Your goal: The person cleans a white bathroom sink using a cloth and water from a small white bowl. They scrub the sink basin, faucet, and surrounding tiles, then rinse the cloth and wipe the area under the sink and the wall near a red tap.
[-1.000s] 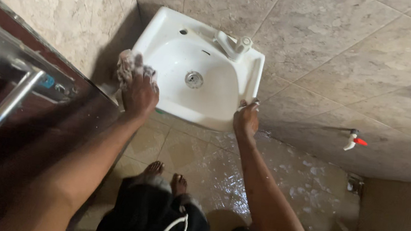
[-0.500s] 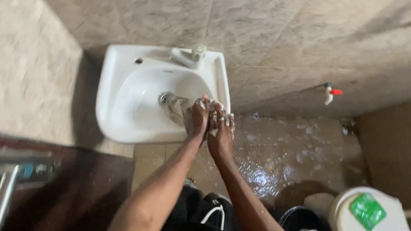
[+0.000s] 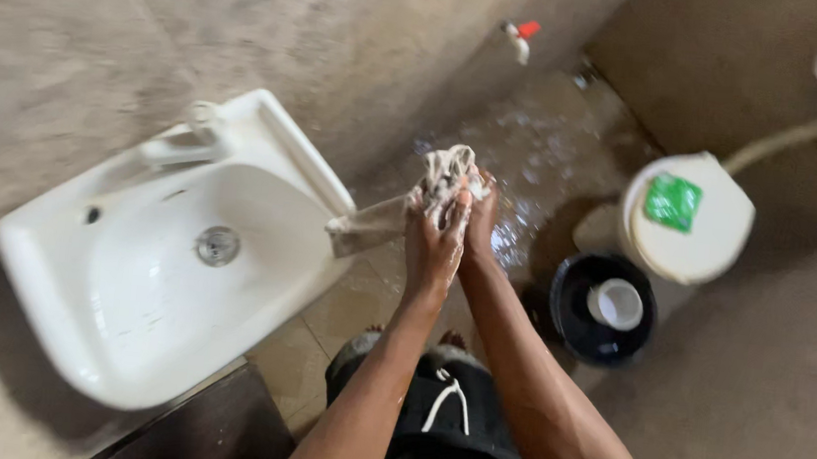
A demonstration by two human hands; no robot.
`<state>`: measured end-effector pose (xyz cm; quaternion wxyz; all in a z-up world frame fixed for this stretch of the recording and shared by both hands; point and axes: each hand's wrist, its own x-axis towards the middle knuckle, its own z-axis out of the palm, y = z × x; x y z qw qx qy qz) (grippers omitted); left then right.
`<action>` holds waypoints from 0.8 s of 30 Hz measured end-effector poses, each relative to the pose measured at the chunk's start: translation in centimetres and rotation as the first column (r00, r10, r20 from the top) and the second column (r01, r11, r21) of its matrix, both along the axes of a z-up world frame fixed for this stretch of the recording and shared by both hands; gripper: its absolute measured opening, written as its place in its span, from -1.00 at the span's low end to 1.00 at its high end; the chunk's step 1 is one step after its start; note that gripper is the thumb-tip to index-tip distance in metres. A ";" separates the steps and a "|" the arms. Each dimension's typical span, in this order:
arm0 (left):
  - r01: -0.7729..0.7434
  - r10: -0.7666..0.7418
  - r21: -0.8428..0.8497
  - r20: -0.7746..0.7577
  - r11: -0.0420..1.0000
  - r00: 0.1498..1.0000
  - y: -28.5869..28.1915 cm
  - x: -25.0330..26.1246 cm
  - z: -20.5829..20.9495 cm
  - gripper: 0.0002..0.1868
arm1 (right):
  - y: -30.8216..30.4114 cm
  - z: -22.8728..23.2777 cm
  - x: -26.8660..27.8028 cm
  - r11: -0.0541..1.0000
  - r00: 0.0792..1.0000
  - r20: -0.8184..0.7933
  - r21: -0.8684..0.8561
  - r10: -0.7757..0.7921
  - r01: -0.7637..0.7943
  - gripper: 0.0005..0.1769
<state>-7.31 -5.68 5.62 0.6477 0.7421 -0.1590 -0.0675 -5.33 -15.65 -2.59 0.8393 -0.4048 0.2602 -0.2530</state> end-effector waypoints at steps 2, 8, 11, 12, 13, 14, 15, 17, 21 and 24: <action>-0.041 0.039 -0.014 -0.089 0.999 0.995 -1.9 -1.5 -0.3 -0.25 | -0.9 -0.1 -2.1 0.995 0.993 -0.063 -0.009 -0.097 0.097 -0.69; -0.097 0.058 -0.057 -0.479 0.994 0.876 -5.2 -2.6 -5.1 -0.11 | -2.3 2.1 -8.3 0.971 0.989 -0.136 -0.222 0.062 -0.091 -0.68; -0.186 -0.068 -0.270 -0.716 0.945 0.694 -5.7 -2.9 -9.3 -0.34 | -4.2 0.8 -12.5 0.914 0.952 -0.260 -0.324 0.161 -0.243 -0.65; -0.242 -0.064 -0.337 -0.691 0.910 0.720 -6.2 -3.4 -11.3 -0.42 | -5.1 -0.2 -14.0 0.887 0.944 -0.290 -0.377 0.159 -0.265 -0.67; -0.294 -0.056 -0.403 -0.664 0.867 0.746 -6.9 -3.9 -13.6 -0.47 | -6.1 -1.5 -15.5 0.856 0.935 -0.320 -0.428 0.156 -0.289 -0.68; -0.321 -0.043 -0.400 -0.680 0.858 0.732 -7.7 -4.3 -16.1 -0.51 | -7.4 -3.2 -16.7 0.927 0.926 -0.356 -0.292 0.123 -0.235 -0.68; -0.349 -0.030 -0.397 -0.695 0.849 0.718 -8.6 -4.9 -18.5 -0.54 | -8.8 -5.2 -18.0 0.974 0.913 -0.396 -0.152 0.095 -0.168 -0.67; -0.403 -0.015 -0.368 -0.753 0.838 0.657 -9.7 -7.0 -23.0 -0.56 | -11.7 -10.4 -22.1 0.998 0.875 -0.482 0.059 0.040 -0.012 -0.66; -0.467 0.025 -0.313 -0.810 0.827 0.587 -12.3 -9.8 -30.3 -0.49 | -19.7 -23.9 -30.3 0.952 0.770 -0.636 0.204 -0.046 0.226 -0.65; -0.489 0.063 -0.260 -0.833 0.832 0.550 -13.4 -10.9 -34.5 -0.48 | -24.1 -34.9 -36.5 0.909 0.695 -0.719 0.271 -0.027 0.315 -0.74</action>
